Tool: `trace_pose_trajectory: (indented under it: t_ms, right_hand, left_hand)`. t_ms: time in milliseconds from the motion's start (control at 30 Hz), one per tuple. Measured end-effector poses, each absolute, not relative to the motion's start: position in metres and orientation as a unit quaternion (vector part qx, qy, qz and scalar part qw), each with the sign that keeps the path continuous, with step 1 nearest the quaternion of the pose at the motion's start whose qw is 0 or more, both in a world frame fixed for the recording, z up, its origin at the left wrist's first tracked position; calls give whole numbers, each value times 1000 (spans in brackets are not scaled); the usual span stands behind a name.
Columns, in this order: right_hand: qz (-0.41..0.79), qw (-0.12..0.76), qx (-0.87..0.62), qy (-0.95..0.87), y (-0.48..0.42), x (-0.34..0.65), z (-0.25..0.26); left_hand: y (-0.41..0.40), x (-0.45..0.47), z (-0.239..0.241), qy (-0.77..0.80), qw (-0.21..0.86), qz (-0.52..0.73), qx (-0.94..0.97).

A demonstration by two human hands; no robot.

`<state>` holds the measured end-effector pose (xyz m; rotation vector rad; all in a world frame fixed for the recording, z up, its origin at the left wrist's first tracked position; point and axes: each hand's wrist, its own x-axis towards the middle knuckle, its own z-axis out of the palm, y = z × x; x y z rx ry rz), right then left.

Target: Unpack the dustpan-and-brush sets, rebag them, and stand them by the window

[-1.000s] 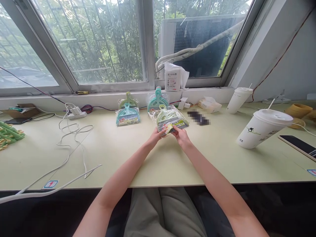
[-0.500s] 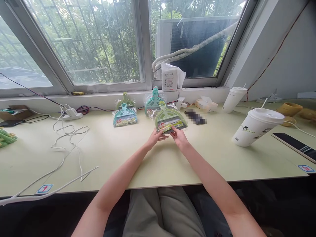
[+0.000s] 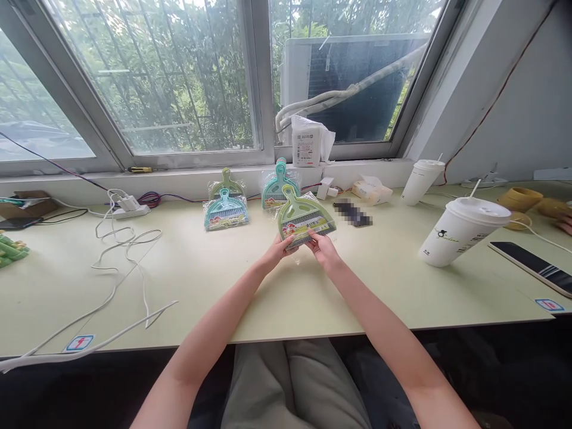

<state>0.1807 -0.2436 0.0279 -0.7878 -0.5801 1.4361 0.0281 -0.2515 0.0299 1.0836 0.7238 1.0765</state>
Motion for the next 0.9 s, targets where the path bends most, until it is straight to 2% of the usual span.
trace_pose_trajectory:
  t_ms: [167, 400, 900]
  right_hand:
    - [644, 631, -349, -254, -241, 182, 26]
    - [668, 595, -359, -265, -236, 180, 27]
    - [686, 566, -390, -237, -232, 192, 40]
  left_hand:
    - [-248, 22, 29, 329, 686, 446, 472]
    - [-242, 14, 35, 380, 620, 475, 495]
    - [-245, 13, 43, 346, 623, 433, 552]
